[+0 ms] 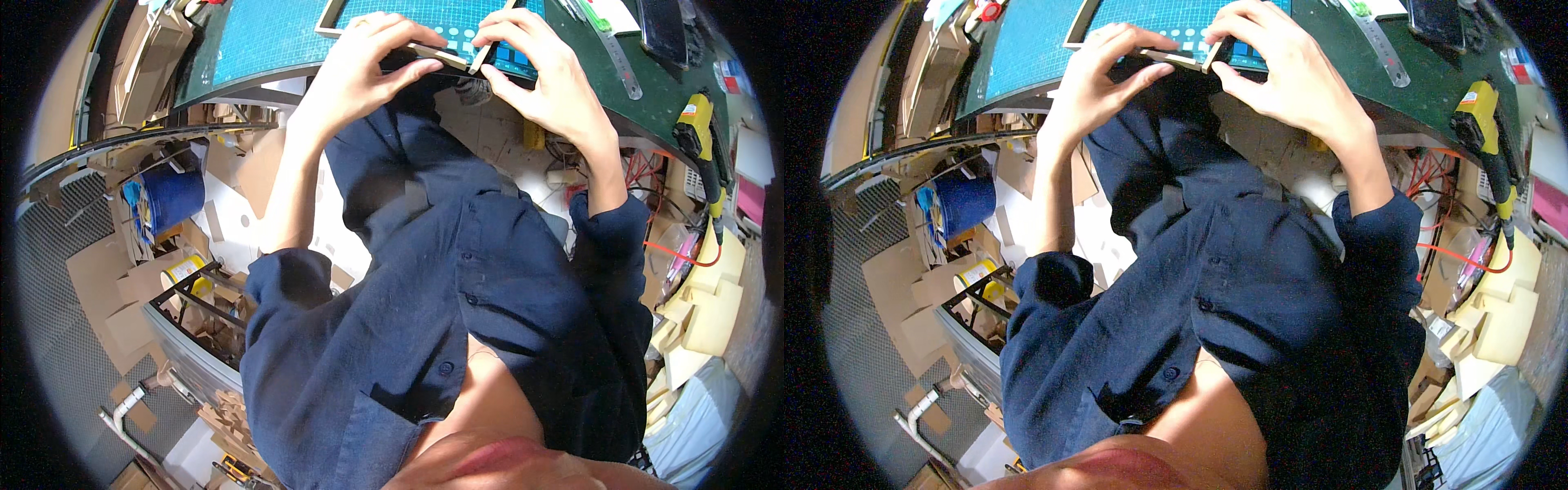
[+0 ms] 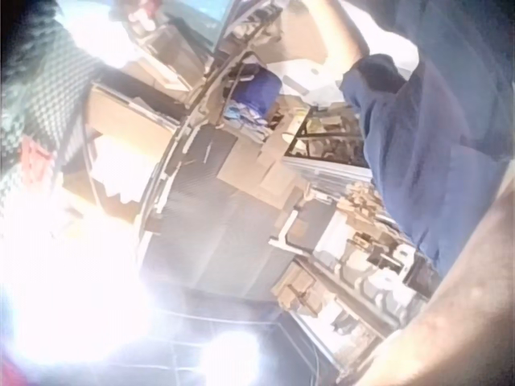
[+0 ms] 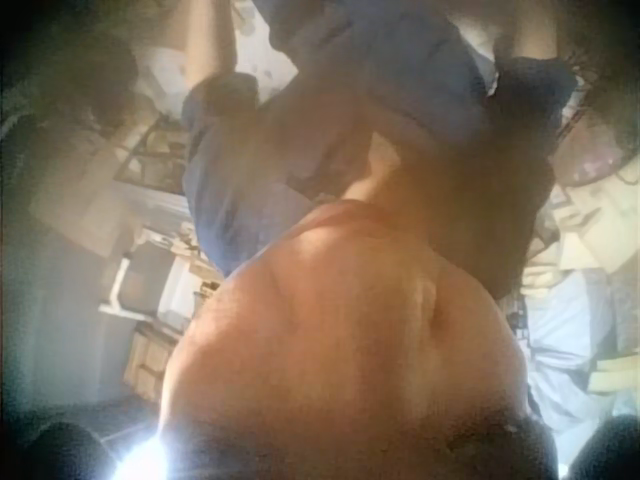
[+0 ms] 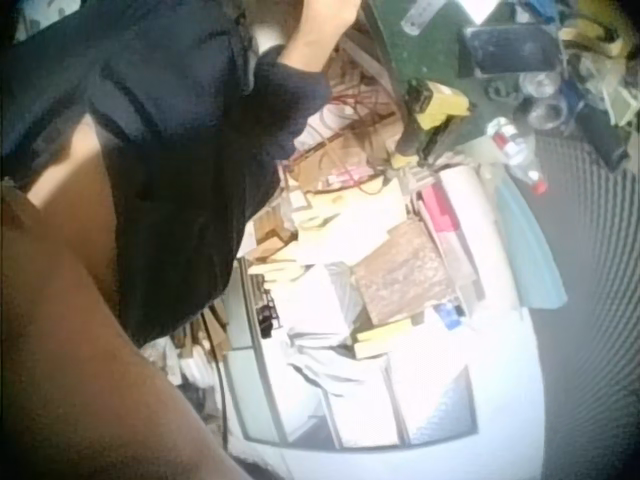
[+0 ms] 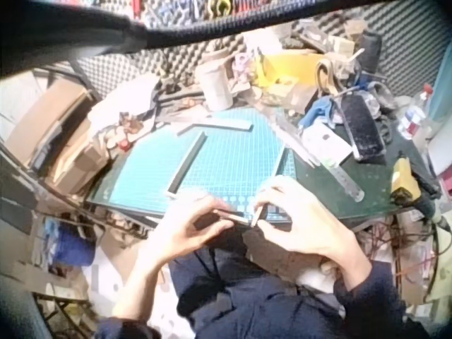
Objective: The person assembles small wooden frames by joining thin wooden strips with a yellow staple gun. They repeatedly align pieces on a green cutting mat, fire staples to secure joints, and place completed frames aside. The process continues with multiple frames being built and stacked.
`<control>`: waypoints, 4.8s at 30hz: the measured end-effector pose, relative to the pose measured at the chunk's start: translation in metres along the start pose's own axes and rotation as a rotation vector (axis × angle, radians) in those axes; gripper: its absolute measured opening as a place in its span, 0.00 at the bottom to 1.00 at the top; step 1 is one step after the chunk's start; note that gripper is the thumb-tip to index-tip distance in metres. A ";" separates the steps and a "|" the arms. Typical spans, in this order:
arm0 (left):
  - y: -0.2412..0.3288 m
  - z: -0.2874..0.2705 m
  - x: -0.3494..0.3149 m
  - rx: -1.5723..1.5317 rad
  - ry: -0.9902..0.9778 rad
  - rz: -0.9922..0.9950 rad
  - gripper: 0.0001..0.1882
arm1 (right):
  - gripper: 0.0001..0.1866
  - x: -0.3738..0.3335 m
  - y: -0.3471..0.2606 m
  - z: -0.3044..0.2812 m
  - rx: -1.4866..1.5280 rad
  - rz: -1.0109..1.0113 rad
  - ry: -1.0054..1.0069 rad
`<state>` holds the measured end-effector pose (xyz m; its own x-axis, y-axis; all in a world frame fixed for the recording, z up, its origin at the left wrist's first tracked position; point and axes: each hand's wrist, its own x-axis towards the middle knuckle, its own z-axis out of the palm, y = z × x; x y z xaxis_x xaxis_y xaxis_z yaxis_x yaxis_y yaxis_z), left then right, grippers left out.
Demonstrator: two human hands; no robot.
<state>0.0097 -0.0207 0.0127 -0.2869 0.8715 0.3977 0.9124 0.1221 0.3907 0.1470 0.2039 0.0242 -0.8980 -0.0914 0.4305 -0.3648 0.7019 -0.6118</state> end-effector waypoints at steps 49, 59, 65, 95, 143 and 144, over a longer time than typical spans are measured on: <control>0.013 0.021 0.011 -0.141 0.088 0.056 0.12 | 0.17 -0.008 0.021 0.015 -0.029 0.046 0.056; -0.002 0.021 0.006 -0.200 0.058 0.095 0.13 | 0.17 -0.009 0.027 0.018 -0.067 -0.024 0.085; 0.004 0.024 0.007 -0.293 0.134 0.059 0.11 | 0.18 -0.009 0.025 0.019 -0.050 -0.008 0.082; -0.002 0.022 0.007 -0.355 0.071 0.058 0.12 | 0.16 -0.006 0.028 0.019 -0.024 -0.041 0.106; -0.011 0.023 0.007 -0.289 0.039 0.099 0.08 | 0.16 -0.010 0.024 0.019 0.011 0.006 0.180; -0.011 0.024 0.007 -0.298 0.047 0.095 0.07 | 0.16 -0.010 0.023 0.019 0.013 0.007 0.181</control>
<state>0.0051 -0.0043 -0.0090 -0.2236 0.8487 0.4792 0.8119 -0.1098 0.5733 0.1426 0.2075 -0.0072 -0.8417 0.0432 0.5382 -0.3627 0.6931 -0.6230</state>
